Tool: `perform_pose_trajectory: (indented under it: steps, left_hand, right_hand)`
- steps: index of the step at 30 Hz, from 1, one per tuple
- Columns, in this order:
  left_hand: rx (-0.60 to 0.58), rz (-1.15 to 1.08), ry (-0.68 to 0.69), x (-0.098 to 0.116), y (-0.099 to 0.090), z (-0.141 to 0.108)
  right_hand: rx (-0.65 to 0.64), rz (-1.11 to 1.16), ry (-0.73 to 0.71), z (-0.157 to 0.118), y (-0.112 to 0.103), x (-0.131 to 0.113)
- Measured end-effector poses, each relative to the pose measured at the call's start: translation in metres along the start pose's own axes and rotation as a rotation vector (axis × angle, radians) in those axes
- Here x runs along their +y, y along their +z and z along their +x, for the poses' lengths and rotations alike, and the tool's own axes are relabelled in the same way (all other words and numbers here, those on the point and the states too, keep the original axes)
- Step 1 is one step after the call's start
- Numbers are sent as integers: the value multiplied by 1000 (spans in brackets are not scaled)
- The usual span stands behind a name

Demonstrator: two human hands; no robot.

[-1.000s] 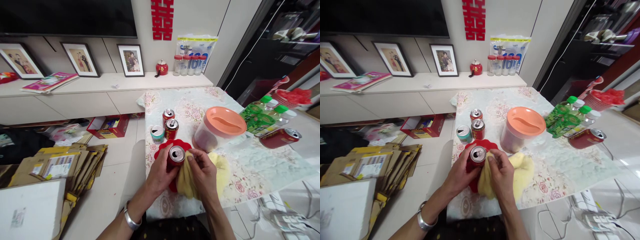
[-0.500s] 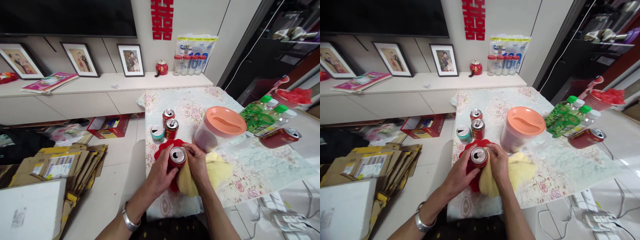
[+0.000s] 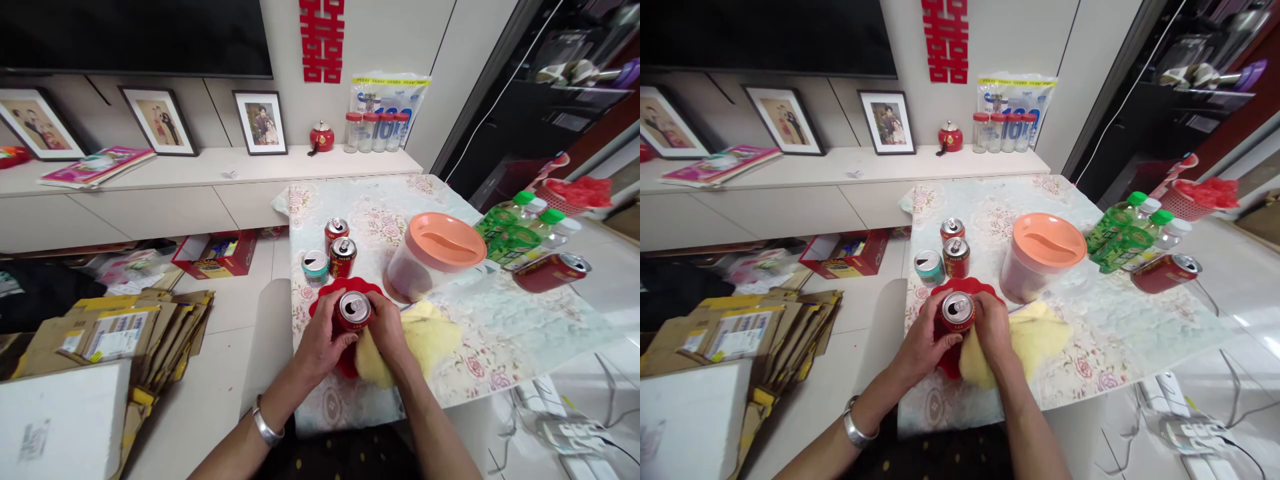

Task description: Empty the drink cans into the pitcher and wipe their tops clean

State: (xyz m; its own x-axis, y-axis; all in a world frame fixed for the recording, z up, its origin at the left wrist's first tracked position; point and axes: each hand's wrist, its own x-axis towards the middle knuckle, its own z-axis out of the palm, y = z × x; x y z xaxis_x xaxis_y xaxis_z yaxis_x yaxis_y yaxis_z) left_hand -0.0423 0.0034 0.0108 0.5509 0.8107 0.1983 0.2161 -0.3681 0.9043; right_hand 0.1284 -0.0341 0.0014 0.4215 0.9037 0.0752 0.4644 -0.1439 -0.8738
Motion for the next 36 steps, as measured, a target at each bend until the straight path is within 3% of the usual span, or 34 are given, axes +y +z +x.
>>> perform_pose_trajectory:
  steps: [16,25,28,32,36]
  left_hand:
    - [-6,15,61,-5,-2,-1]
    - [-10,67,45,-2,-2,0]
    - [-1,65,43,-4,-1,-1]
    - [7,59,49,-6,-1,-1]
    - [-3,44,53,-6,-2,-2]
  right_hand:
    - [84,-94,-1,-2,2,0]
    - [-112,-69,-88,-22,-18,-13]
    - [-196,-255,-131,-37,-25,-22]
    - [-180,-552,-91,-44,-22,-27]
    - [-142,-438,-100,-39,-21,-19]
